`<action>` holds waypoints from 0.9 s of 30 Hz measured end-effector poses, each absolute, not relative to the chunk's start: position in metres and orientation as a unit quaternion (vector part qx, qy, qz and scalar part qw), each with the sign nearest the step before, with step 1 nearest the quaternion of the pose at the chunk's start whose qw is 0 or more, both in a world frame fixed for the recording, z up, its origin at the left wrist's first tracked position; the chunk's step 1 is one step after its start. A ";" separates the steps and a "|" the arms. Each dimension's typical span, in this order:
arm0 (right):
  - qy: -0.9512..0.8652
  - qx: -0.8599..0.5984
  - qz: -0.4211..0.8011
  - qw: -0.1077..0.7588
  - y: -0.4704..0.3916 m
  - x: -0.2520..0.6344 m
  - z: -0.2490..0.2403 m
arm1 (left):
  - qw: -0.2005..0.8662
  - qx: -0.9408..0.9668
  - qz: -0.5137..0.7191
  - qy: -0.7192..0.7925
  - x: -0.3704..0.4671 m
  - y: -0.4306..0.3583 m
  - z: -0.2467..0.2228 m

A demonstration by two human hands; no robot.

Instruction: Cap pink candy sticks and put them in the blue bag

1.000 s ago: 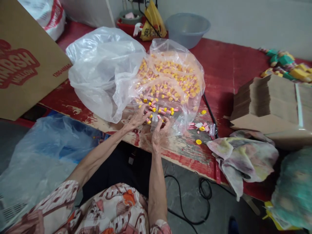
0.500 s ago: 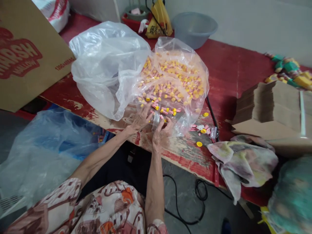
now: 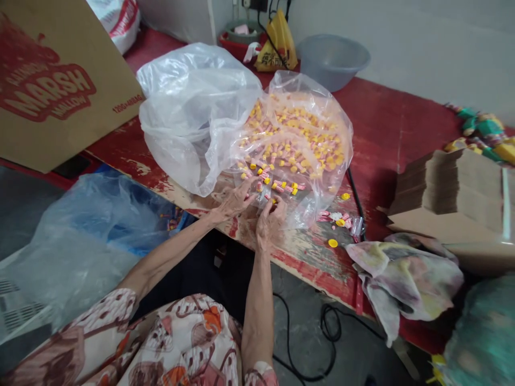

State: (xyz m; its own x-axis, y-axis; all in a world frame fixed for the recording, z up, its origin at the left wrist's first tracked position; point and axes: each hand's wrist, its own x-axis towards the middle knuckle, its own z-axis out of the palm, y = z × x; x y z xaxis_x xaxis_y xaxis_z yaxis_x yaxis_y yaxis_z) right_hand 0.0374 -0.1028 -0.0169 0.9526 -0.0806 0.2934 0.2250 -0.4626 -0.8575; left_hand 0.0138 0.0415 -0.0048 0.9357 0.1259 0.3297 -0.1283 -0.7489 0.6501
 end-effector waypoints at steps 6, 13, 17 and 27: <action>-0.051 -0.848 -0.142 0.507 -0.103 0.038 -0.017 | 0.360 0.905 0.221 0.041 -0.005 0.036 -0.012; -0.042 -0.839 -0.143 0.523 -0.103 0.034 -0.017 | 0.346 0.895 0.273 0.068 -0.009 0.034 -0.017; -0.047 -0.836 -0.151 0.525 -0.102 0.036 -0.019 | 0.304 0.907 0.277 0.090 -0.008 0.034 -0.015; -0.057 -0.856 -0.145 0.493 -0.107 0.039 -0.017 | 0.362 0.895 0.248 0.080 -0.010 0.047 0.006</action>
State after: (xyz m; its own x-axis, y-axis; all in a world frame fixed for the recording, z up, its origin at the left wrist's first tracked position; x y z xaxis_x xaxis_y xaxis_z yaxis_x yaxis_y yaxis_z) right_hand 0.0391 -0.1071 -0.0173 0.9513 -0.0464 0.3049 0.2406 -0.5067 -0.8278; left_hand -0.0101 0.0470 0.0055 0.8647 0.3224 0.3852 -0.0357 -0.7254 0.6874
